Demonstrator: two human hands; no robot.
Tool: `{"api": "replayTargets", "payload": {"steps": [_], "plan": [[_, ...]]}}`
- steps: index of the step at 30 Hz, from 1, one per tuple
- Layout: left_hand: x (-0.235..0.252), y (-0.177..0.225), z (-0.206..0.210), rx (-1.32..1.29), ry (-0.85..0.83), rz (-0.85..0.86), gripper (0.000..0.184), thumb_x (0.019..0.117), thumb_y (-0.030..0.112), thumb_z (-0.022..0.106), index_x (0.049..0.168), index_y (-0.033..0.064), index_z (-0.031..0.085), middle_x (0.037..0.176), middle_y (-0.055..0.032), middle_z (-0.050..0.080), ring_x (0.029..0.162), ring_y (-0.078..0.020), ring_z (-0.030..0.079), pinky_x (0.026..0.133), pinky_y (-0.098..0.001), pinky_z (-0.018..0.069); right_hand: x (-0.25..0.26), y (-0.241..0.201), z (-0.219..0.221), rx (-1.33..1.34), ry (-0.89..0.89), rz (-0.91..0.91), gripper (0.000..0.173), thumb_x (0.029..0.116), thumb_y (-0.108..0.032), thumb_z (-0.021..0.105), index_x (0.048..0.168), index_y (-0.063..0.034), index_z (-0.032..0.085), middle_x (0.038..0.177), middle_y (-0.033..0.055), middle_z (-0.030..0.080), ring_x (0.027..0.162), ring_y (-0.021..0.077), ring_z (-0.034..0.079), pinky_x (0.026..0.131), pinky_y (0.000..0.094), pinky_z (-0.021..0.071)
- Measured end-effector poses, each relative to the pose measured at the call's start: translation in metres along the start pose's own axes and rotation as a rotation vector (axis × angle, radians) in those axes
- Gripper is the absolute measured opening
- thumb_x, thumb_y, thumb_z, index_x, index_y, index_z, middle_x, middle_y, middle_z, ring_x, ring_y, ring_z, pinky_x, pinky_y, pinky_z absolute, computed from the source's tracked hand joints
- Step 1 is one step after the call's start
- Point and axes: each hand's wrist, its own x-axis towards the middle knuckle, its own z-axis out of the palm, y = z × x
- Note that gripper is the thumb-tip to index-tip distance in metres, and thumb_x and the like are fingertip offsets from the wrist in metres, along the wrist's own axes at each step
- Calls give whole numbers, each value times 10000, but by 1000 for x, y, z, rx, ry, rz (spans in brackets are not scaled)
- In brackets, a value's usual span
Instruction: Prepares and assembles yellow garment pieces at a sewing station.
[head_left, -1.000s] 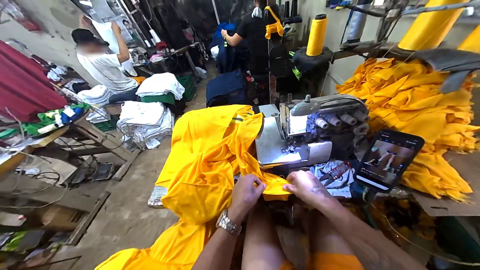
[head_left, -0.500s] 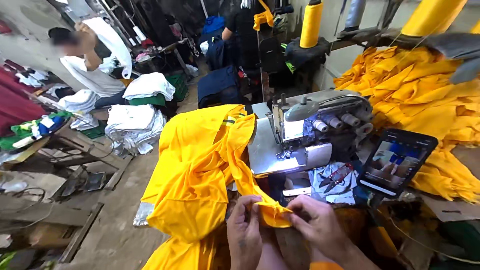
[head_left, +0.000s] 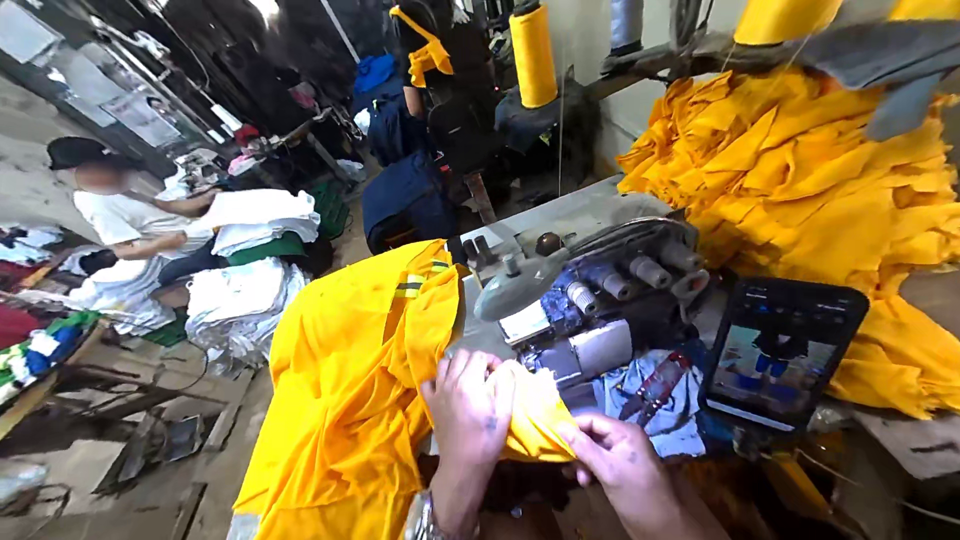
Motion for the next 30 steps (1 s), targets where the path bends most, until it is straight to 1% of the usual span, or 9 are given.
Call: {"api": "replayTargets", "payload": {"steps": [10,13,15,17,19,22,25,27,30], "plan": [[42,-10,8,-14,-76,40,203,892,331,634,936,180,762,905,15,706,941,-228,647,885,-615,407,2,1,20,-67,105,-168,75,938,-74,689,916,-19,734,773,14,700,562,56,630,513,236,568],[48,-31,3,-29,4,316,212,937,284,600,983,156,763,972,-17,704,943,-222,672,838,-553,507,21,8,27,-76,175,-210,202,899,-188,707,719,-109,661,592,-55,601,459,25,564,425,217,505],[42,-29,-15,-17,25,591,209,968,212,568,981,209,777,925,-39,713,862,-217,689,735,-459,564,32,6,25,-116,198,-210,314,881,-250,718,621,-141,580,524,-75,533,429,12,524,407,215,465],[35,-24,-22,32,-25,757,266,1012,229,544,1125,314,769,833,-4,666,719,-172,639,606,-362,514,34,4,24,-135,211,-193,357,870,-268,734,588,-148,550,507,-79,511,422,4,501,405,210,441],[32,-26,-20,58,-44,800,248,1004,221,542,1076,302,766,770,1,634,654,-173,623,542,-358,499,32,2,24,-142,191,-147,362,870,-273,719,582,-152,538,504,-78,500,420,6,485,411,215,426],[37,-25,-35,44,-99,793,220,1006,245,530,975,234,747,805,-20,659,672,-193,658,514,-391,528,29,-8,15,-139,143,-160,291,922,-273,701,694,-105,634,603,-44,600,474,18,544,454,222,479],[42,-16,-65,86,-183,782,258,1028,286,529,947,181,751,799,-67,669,636,-239,665,472,-438,515,34,-36,9,-205,61,-493,159,960,-195,718,1033,-58,752,997,35,715,666,38,638,579,199,569],[44,-3,-76,161,-158,828,335,1024,314,491,873,178,757,697,-54,654,558,-242,649,425,-441,484,41,-69,10,-330,-177,-455,239,979,-147,661,1185,-40,720,1143,99,701,693,84,674,620,247,603],[45,5,-82,206,-88,824,309,950,291,499,826,197,766,660,-15,637,526,-220,641,407,-440,473,60,-91,15,-374,-523,-227,226,1003,-199,643,1059,16,685,880,98,690,629,136,663,604,314,591]]}}
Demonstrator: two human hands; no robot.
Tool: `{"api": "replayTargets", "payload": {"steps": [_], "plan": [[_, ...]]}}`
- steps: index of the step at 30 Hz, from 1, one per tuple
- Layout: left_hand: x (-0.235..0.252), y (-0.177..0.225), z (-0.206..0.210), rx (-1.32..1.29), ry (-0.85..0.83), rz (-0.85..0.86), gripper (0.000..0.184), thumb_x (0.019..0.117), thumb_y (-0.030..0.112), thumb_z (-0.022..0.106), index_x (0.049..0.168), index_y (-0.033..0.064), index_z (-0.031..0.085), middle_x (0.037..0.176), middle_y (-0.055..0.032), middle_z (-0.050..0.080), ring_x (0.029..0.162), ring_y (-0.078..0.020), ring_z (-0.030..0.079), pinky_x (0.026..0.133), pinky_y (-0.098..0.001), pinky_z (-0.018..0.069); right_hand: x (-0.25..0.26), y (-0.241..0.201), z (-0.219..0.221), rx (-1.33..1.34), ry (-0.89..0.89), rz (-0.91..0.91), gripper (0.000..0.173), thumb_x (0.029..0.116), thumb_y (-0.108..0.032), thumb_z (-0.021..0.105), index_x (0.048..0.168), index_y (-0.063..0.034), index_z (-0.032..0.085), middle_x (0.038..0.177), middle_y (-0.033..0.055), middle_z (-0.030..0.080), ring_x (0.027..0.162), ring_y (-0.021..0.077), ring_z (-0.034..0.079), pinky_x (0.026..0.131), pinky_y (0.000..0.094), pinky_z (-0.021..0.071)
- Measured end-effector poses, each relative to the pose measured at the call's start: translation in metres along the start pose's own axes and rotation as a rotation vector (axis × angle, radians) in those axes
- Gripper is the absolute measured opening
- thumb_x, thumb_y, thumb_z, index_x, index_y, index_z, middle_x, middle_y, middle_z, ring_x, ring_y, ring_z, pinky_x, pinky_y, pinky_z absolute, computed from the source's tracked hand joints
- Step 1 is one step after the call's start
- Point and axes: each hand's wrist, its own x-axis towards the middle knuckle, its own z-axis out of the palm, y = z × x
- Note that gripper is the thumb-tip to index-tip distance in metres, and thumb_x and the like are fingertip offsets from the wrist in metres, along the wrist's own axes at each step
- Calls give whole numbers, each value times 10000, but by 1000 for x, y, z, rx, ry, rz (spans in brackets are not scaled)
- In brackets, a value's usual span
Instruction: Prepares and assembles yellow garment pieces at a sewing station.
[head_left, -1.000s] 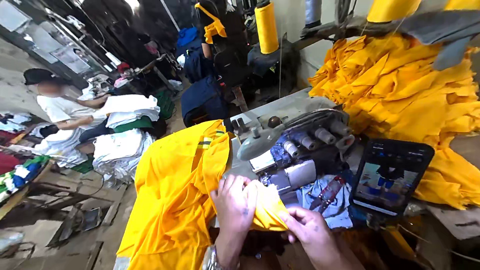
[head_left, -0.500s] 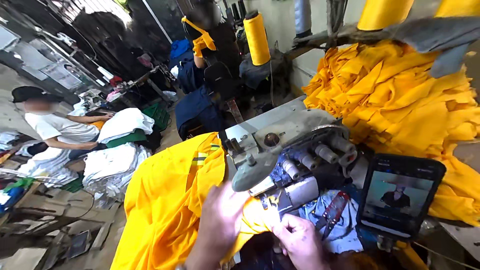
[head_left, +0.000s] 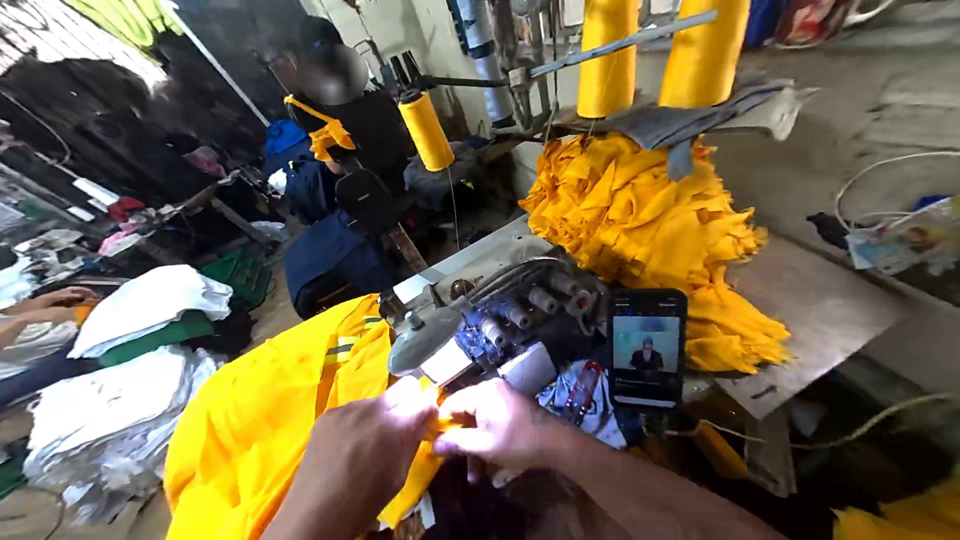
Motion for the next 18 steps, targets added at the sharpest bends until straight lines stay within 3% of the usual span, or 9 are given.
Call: {"api": "replayTargets", "payload": {"steps": [3,5,6,8,10,12,13,16,18], "plan": [[-24,2,3,-170,-16,-196,244,921,326,618,1036,163,759,909,-48,706,668,-210,671,536,-444,549,-1,0,-2,213,-110,143,244,1016,-256,645,973,-16,638,749,43,665,553,127,653,532,301,588],[-58,2,19,-377,-91,-413,484,872,397,755,1214,61,690,1115,-158,676,857,-286,683,719,-481,591,-10,6,0,338,-71,232,228,997,-237,664,1078,-29,615,780,40,661,545,131,643,517,304,584],[-75,1,28,-476,-121,-497,542,847,351,808,1227,-4,655,1149,-208,653,916,-320,673,787,-494,587,-13,9,0,354,-42,261,252,987,-227,674,1134,-33,608,801,42,663,547,129,637,518,301,579],[-94,-3,37,-538,-115,-539,347,856,183,776,1096,-34,652,1014,-181,664,842,-271,660,753,-440,578,-11,10,-2,293,2,261,238,982,-248,688,1067,-32,634,784,27,663,557,113,636,549,290,581],[-91,-15,29,-319,-88,-454,153,854,51,630,981,15,705,937,-139,693,843,-291,694,727,-495,582,-9,5,-3,214,27,210,247,998,-280,673,968,-34,672,763,10,674,585,90,646,589,272,583],[-83,-27,18,-84,-111,-423,201,880,-20,605,949,87,761,978,-140,707,947,-383,685,773,-621,517,-9,8,2,237,30,156,238,1004,-268,667,964,-35,691,771,12,692,623,88,669,622,262,591],[-78,-30,12,-33,-126,-413,220,896,-14,618,961,124,776,1022,-118,712,995,-381,666,812,-629,492,-10,12,5,276,34,147,224,999,-252,676,963,-31,691,773,24,703,629,106,684,628,276,604],[-52,-23,9,-64,-54,-225,250,866,10,623,963,172,787,1049,-21,746,993,-256,701,856,-535,544,-15,22,12,340,67,160,215,981,-251,697,967,-37,689,801,33,708,639,147,699,639,327,629],[-35,-19,21,-116,-86,-71,282,830,-49,660,984,153,783,1032,-20,753,954,-244,709,839,-512,558,-18,24,17,355,89,184,221,980,-261,701,949,-43,687,797,31,707,631,148,698,636,328,631]]}}
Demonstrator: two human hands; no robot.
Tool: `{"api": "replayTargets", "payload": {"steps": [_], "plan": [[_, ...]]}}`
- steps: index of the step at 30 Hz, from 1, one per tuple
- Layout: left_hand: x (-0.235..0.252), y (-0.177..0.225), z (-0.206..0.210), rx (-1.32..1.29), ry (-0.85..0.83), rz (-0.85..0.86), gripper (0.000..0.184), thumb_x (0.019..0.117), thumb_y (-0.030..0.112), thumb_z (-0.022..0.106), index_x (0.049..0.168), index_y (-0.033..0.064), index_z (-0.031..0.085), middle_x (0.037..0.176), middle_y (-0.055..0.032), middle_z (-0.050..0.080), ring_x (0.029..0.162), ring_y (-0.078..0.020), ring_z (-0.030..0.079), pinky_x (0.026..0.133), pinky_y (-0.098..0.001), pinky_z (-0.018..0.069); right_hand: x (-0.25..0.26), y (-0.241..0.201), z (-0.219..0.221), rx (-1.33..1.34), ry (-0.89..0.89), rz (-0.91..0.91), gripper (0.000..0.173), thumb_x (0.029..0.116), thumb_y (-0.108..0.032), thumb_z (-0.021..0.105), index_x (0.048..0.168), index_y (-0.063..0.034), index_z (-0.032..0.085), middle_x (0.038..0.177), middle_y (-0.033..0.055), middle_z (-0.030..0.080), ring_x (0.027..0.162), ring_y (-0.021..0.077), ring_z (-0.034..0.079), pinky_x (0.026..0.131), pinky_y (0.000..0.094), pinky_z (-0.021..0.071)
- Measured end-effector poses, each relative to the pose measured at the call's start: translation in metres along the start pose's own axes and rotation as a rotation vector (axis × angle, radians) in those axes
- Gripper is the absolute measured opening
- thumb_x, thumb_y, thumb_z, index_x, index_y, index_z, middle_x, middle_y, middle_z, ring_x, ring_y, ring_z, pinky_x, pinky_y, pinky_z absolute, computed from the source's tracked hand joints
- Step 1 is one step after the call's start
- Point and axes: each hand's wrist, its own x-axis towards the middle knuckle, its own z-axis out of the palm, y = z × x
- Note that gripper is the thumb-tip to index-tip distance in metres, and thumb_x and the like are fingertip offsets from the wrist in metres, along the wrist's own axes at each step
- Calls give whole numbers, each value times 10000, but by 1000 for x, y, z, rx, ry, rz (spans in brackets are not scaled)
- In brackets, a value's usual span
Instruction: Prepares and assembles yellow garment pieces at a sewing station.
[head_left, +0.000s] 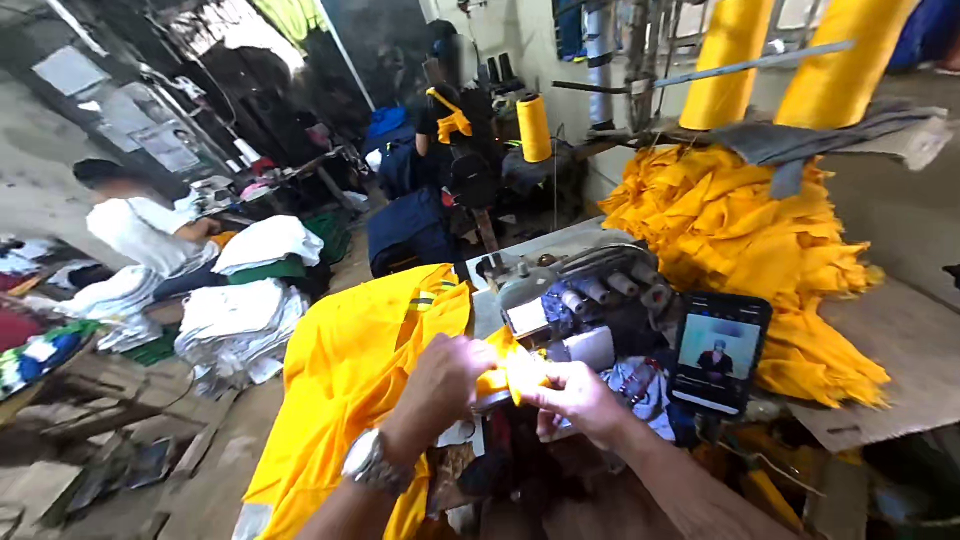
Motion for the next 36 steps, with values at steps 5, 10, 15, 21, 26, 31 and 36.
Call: {"api": "replayTargets", "payload": {"steps": [5,10,15,21,26,31,36], "plan": [[27,-18,14,116,-201,173,106,894,79,711,982,127,744,958,-46,693,928,-272,657,767,-508,499,-9,12,1,-6,1,-15,237,990,-275,681,909,-52,681,721,19,686,604,148,684,630,342,623],[31,-23,-26,-191,-247,245,116,936,270,688,876,199,758,1051,76,720,983,-133,645,822,-438,509,-15,5,-11,32,9,-156,223,986,-301,667,945,-85,705,790,-16,693,651,94,671,622,293,606],[28,-8,-57,-600,-446,177,179,1016,189,599,972,71,725,831,-13,682,713,-81,615,663,-285,531,17,-25,-12,-201,-79,-224,272,979,-336,681,1076,-89,737,913,2,737,778,86,705,694,283,617],[28,11,-47,-98,-244,180,103,983,151,644,925,126,726,824,-19,656,775,-181,674,688,-409,583,11,-18,-10,-381,-194,-147,370,946,-422,701,1140,-107,703,970,-10,723,824,58,682,734,273,585],[51,35,-35,-155,-412,306,381,924,206,737,1274,75,658,1136,-98,677,933,-241,702,746,-456,606,-19,-6,0,-451,-158,-192,405,899,-420,762,1144,-102,718,1058,6,741,1004,71,695,913,342,588],[68,45,-41,-24,-704,185,393,957,404,696,957,11,719,853,-173,700,841,-370,701,711,-595,541,-12,1,-7,-514,-185,-233,362,923,-339,742,1147,-59,693,1027,56,722,946,107,696,869,352,587],[93,43,-66,118,-780,82,408,929,462,719,951,57,757,888,-137,716,882,-351,699,752,-617,529,9,-25,-18,-489,-168,-268,252,947,-233,721,1089,-25,726,984,67,711,882,92,673,833,289,570]]}}
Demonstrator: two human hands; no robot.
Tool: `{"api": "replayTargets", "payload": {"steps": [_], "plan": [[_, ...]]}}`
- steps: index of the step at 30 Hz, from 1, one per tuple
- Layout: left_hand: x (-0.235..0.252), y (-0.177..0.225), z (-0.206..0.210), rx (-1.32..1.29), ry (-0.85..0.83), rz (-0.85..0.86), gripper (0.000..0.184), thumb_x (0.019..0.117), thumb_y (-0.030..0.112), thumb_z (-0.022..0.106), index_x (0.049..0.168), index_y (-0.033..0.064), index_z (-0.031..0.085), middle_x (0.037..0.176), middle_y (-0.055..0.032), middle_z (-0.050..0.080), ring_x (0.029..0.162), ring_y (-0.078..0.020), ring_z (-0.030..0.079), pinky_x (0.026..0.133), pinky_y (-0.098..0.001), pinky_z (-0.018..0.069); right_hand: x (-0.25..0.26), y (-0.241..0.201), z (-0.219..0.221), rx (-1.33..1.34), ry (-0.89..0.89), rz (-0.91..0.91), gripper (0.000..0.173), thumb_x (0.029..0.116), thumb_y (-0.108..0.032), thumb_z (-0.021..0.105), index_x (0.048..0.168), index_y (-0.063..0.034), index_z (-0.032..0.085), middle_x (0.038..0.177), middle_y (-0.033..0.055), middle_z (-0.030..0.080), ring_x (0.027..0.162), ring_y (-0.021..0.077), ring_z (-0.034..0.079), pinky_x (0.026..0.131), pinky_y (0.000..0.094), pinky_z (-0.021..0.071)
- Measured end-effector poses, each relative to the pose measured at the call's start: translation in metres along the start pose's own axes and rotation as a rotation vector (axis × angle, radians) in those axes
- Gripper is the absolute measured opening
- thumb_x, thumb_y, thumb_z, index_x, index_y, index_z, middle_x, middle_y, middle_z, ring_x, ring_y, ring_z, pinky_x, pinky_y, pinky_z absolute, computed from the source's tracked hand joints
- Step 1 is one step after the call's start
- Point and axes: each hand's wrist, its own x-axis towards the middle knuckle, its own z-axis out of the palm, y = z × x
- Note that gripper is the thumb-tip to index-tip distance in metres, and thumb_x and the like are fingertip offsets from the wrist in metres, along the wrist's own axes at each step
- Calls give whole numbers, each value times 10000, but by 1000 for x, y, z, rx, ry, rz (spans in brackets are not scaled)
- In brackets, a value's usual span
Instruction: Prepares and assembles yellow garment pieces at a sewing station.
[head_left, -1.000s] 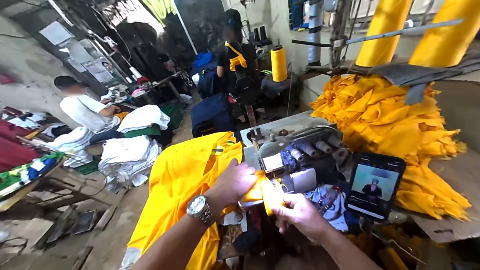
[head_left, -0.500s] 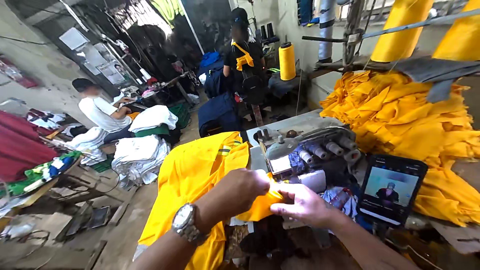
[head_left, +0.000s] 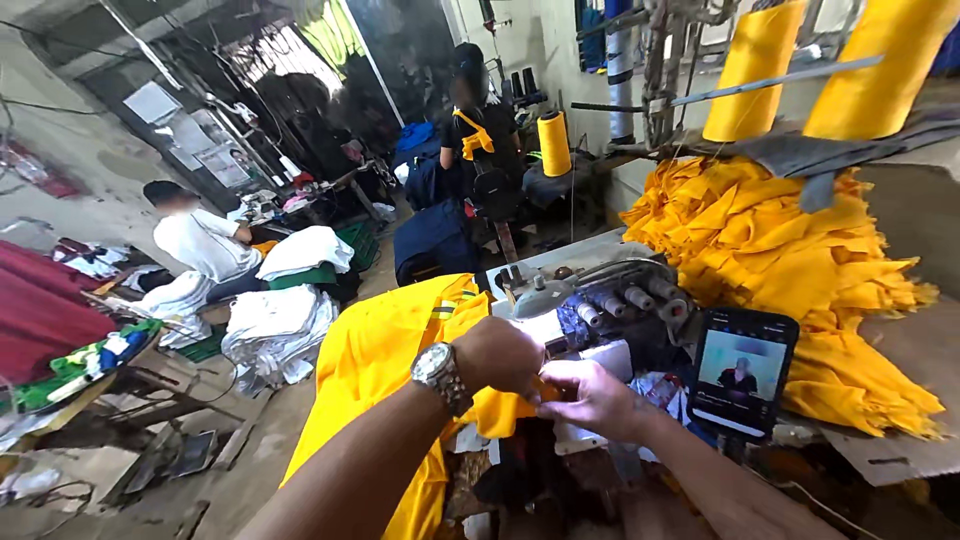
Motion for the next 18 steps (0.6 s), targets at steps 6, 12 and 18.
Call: {"api": "replayTargets", "payload": {"steps": [6,12,18], "plan": [[-6,-5,13,-54,16,-41,370,954,416,701,899,51,736,884,-134,695,883,-337,685,739,-595,526,-3,9,0,82,86,70,286,919,-192,724,1181,-79,700,1046,33,730,899,87,696,846,289,584],[-10,-14,19,-101,156,239,240,951,272,708,915,38,748,823,-110,700,826,-294,696,724,-539,547,0,17,-8,-98,163,-101,288,878,13,712,1160,-45,709,1107,76,695,867,110,685,794,279,594],[-18,-3,19,-25,152,183,212,973,221,673,874,45,735,797,-104,687,795,-293,690,685,-530,538,5,18,-16,-298,154,-264,185,862,16,741,1038,-32,768,1019,74,726,914,118,691,860,279,581]]}}
